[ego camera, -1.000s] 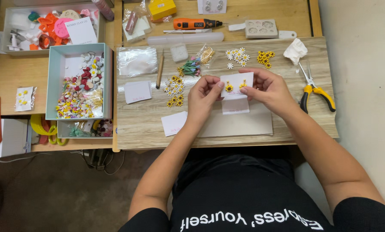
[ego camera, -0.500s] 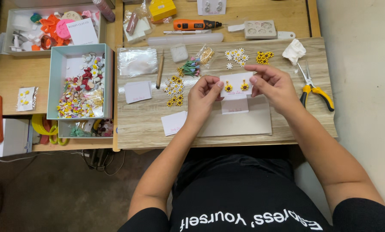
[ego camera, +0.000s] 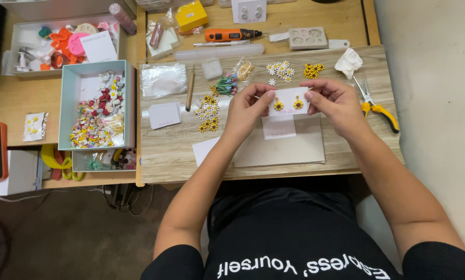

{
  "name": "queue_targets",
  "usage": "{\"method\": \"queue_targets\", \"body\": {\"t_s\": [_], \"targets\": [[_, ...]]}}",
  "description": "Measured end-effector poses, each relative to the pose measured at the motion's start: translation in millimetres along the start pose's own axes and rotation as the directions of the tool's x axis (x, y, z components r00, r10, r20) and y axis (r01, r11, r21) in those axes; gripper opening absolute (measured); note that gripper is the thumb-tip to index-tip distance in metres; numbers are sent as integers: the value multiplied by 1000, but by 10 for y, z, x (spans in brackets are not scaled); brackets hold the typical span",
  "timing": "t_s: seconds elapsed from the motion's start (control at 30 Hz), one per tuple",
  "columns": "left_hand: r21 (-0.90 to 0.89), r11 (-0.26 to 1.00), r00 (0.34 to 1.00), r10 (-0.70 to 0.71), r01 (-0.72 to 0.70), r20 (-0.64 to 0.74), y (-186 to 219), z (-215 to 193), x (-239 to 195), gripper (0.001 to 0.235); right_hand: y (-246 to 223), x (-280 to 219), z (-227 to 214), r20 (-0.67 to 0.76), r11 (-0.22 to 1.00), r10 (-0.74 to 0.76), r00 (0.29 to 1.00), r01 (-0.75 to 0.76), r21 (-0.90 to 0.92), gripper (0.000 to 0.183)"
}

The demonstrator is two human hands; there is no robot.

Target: The person assembles flower-shaped earrings by hand. They pick up small flower charms and earring posts, attach the charms to the posts, and place the finished earrings onto small white display cards. The person repeats this process for multiple pairs of earrings.

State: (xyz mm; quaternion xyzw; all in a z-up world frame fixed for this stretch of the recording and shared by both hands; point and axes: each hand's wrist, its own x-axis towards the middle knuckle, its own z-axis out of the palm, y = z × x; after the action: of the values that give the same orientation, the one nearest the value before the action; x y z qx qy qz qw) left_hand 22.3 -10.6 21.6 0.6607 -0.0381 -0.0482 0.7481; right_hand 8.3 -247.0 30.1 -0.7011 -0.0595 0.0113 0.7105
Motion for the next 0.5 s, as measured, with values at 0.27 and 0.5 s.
{"method": "queue_targets", "body": {"t_s": [0.27,0.5], "targets": [[61,996,997,-71,71,11,256,-361,-88,21,-58,-17,-39,30,992,63,998,-59,-108,32],[137,987,990,-67,83,-120,308,-1170,-299,15,-266,236,501,256,964,153,955,-88,-249,32]]}}
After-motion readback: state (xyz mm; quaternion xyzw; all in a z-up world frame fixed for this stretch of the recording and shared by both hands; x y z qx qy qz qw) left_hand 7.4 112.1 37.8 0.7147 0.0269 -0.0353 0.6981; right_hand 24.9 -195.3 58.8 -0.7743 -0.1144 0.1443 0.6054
